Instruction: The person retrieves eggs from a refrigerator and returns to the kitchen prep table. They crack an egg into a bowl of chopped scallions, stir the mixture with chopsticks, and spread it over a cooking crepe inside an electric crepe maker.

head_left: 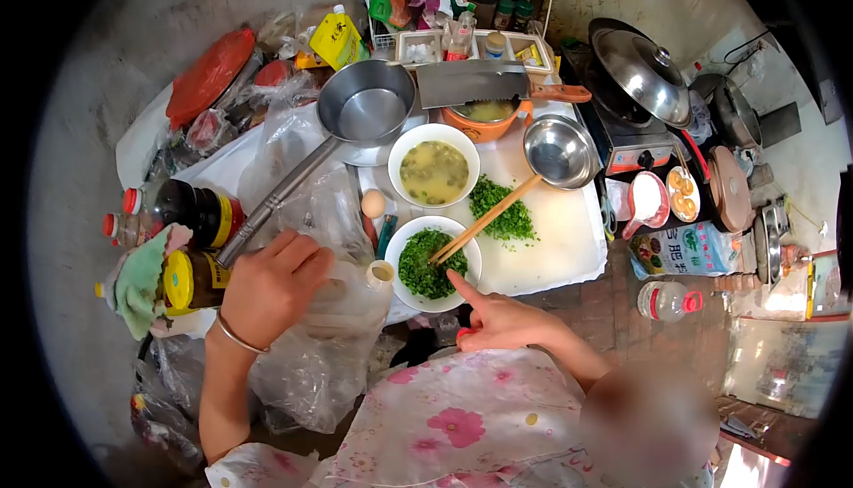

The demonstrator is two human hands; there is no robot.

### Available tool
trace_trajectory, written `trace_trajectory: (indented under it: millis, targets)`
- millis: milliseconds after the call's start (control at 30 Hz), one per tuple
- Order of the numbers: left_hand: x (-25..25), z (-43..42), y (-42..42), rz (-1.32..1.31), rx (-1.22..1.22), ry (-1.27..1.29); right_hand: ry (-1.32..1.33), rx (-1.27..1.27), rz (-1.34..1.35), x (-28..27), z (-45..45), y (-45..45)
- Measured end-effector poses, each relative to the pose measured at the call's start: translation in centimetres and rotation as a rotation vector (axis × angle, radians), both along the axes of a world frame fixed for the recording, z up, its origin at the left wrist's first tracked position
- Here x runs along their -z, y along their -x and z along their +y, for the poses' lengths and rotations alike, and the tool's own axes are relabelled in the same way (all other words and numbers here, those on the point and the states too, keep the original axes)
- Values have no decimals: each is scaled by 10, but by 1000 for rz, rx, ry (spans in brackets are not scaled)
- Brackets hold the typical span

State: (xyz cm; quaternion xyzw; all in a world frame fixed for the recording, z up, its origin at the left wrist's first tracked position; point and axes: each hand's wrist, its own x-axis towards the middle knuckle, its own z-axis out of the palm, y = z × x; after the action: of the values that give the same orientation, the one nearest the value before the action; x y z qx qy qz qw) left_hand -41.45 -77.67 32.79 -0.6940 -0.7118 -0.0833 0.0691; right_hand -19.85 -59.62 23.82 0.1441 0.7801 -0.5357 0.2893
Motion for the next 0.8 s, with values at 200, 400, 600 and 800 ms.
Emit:
trace_trajectory:
  millis: [200,400,600,800]
  targets:
    - [9,-11,-1,-43,-32,-24,-384,-246,-29,4,-7,11]
    - [12,-18,-1,-64,-19,-15,-494,-324,-58,13,-13,22]
    - [17,-27,2,-39,-33,-22,-513,-388,-30,-1,-11,16]
    - [17,-27,1,-28,3,-52,-602,-380,-26,-4,-7,20]
